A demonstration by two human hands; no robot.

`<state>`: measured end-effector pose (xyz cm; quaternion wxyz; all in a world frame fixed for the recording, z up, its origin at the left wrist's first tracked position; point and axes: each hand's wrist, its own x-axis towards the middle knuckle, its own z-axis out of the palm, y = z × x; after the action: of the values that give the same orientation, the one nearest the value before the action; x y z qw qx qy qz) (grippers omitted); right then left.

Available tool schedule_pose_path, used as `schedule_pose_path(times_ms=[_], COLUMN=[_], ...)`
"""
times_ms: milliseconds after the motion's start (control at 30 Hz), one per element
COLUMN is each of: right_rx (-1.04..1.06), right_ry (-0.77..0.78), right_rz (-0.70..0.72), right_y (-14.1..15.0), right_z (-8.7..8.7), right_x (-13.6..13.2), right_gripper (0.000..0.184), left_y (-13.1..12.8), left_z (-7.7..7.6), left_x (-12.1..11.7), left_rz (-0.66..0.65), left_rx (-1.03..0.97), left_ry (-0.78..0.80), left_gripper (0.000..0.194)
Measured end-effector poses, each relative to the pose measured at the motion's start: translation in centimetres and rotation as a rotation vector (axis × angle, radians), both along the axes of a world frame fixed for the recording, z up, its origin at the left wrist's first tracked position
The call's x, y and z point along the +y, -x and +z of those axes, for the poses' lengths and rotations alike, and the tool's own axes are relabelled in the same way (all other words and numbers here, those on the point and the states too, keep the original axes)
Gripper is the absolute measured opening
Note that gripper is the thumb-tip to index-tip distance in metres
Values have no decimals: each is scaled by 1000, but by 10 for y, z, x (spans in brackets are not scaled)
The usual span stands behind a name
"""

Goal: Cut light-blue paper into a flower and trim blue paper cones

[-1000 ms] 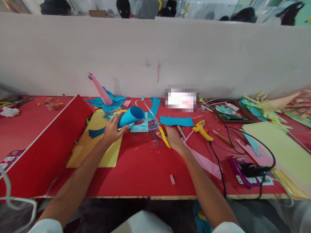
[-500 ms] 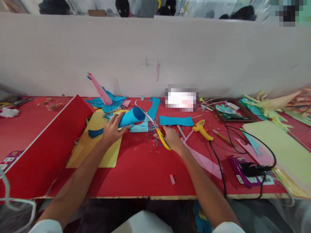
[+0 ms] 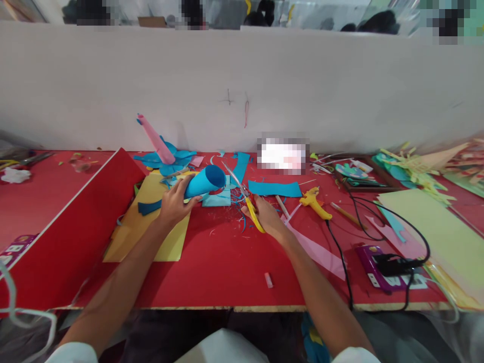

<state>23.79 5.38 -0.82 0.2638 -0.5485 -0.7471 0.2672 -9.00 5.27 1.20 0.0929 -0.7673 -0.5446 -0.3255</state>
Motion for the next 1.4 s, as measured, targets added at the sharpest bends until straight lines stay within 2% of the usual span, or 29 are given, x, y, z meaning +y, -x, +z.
schedule_pose_path(times_ms=[133,467,600,833,1167,1400], right_rx=[-7,-106,-60,-25,-91,-90], right_ry=[15,-12,4,13,36,-15], right_rz=[17,2,4,28,27,9], right_y=[2,1,-1,-3,0,2], right_z=[-2,0,0,-1,0,5], right_x=[-2,1,4,0,-1,1], right_gripper=[32,36,40,27,26,40], left_y=[-3,-6,-4,-2,0,-1], left_z=[5,7,5,2,2,2], left_x=[-3,-4,-4,-3,-3,-3], left_rz=[67,91,82,96,141,132], left_rx=[22,46,44,6,37,70], left_ry=[2,-3,-18,-22,-73,-97], left_gripper=[78,79,77,78,75,74])
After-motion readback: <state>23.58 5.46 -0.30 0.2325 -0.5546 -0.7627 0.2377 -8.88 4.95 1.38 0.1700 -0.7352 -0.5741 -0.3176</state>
